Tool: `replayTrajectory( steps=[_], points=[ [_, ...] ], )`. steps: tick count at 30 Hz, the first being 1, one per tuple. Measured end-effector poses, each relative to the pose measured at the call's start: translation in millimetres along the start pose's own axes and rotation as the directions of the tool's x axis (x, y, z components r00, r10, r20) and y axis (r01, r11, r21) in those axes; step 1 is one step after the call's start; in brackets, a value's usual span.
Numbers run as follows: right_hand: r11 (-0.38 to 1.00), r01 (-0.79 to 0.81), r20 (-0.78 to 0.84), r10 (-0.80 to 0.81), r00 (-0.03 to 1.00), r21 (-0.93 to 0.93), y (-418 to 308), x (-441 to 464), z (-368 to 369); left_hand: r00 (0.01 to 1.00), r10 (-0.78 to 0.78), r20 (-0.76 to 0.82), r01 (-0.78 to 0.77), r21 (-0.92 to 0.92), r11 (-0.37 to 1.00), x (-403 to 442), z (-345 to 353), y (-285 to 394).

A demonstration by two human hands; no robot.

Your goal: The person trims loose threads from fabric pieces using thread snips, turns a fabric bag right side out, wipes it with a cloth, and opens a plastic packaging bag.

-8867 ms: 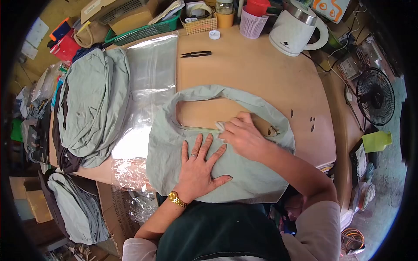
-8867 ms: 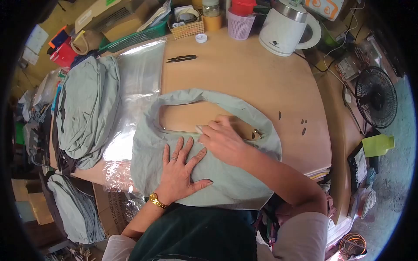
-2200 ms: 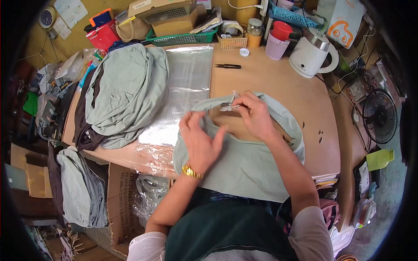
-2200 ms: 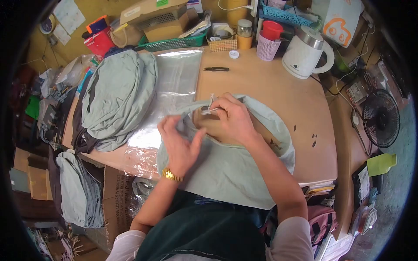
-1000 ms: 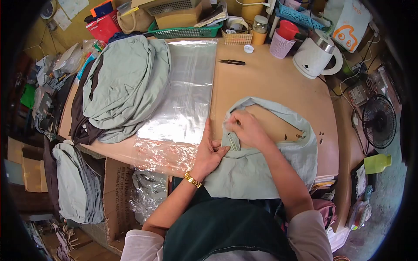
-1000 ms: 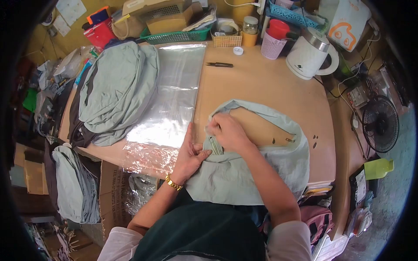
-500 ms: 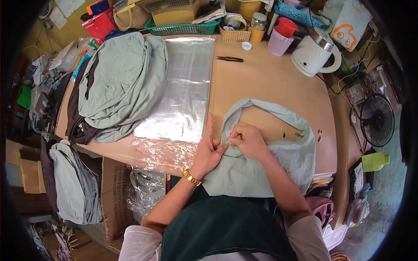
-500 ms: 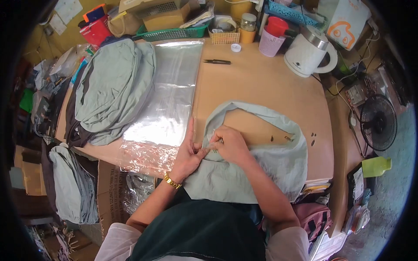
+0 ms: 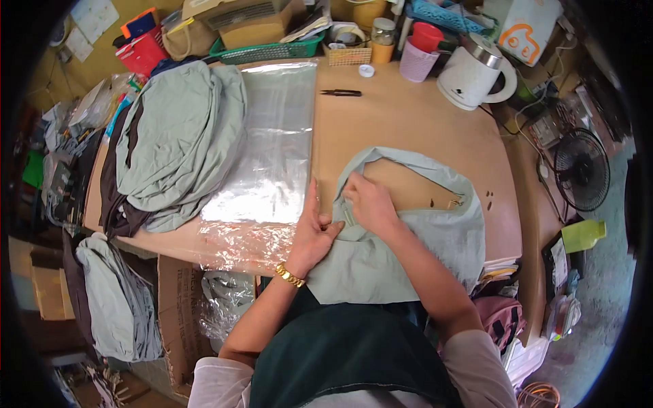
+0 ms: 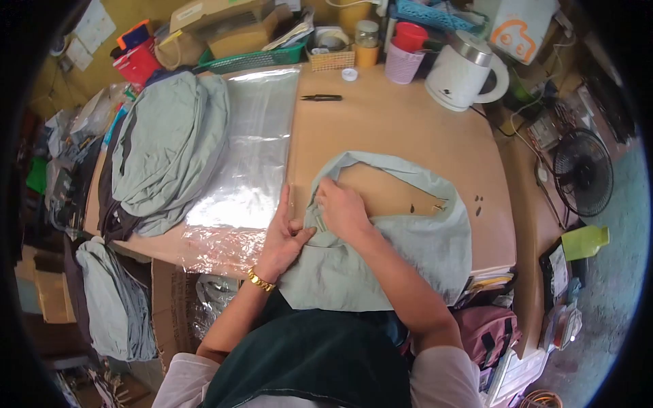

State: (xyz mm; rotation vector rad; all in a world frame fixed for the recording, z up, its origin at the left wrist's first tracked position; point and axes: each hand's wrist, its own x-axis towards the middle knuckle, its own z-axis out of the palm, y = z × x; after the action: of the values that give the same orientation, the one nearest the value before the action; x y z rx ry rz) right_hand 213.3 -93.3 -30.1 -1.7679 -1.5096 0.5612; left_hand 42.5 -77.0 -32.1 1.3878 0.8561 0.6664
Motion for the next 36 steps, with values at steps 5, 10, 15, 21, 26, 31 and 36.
replayTrajectory(
  steps=[5,10,15,21,26,31,36],
  points=[
    [0.957,0.164,-0.289,-0.231,0.929,-0.239,-24.9,19.2,-89.4,0.919,0.222,-0.326,-0.207,0.08,0.975,4.4,-30.1,67.5],
    [0.866,-0.013,-0.309,-0.165,0.937,-0.5,-4.6,4.0,-137.3,0.826,0.54,0.164,-0.44,0.787,0.433,6.1,-15.2,91.1],
    [0.66,-0.047,-0.014,0.054,0.998,-0.75,31.9,28.1,-126.1,0.796,0.449,0.405,-0.59,0.685,0.427,39.7,81.3,38.3],
    [0.701,-0.035,-0.005,0.044,0.999,-0.712,22.2,31.6,-134.3,0.778,0.438,0.45,-0.625,0.618,0.477,51.5,90.8,28.7],
    [0.772,-0.077,-0.252,-0.11,0.962,-0.631,65.9,59.8,-120.3,0.729,0.579,0.365,-0.601,0.747,0.286,39.2,76.5,49.3],
    [0.951,-0.154,-0.487,0.005,0.873,-0.266,77.4,74.2,-86.5,0.813,0.515,0.273,-0.436,0.871,0.225,20.0,76.1,63.3],
    [0.927,-0.086,-0.349,-0.051,0.936,-0.365,85.8,79.6,-59.4,0.85,0.389,0.357,-0.413,0.908,0.069,10.6,87.6,8.9]
  ],
)
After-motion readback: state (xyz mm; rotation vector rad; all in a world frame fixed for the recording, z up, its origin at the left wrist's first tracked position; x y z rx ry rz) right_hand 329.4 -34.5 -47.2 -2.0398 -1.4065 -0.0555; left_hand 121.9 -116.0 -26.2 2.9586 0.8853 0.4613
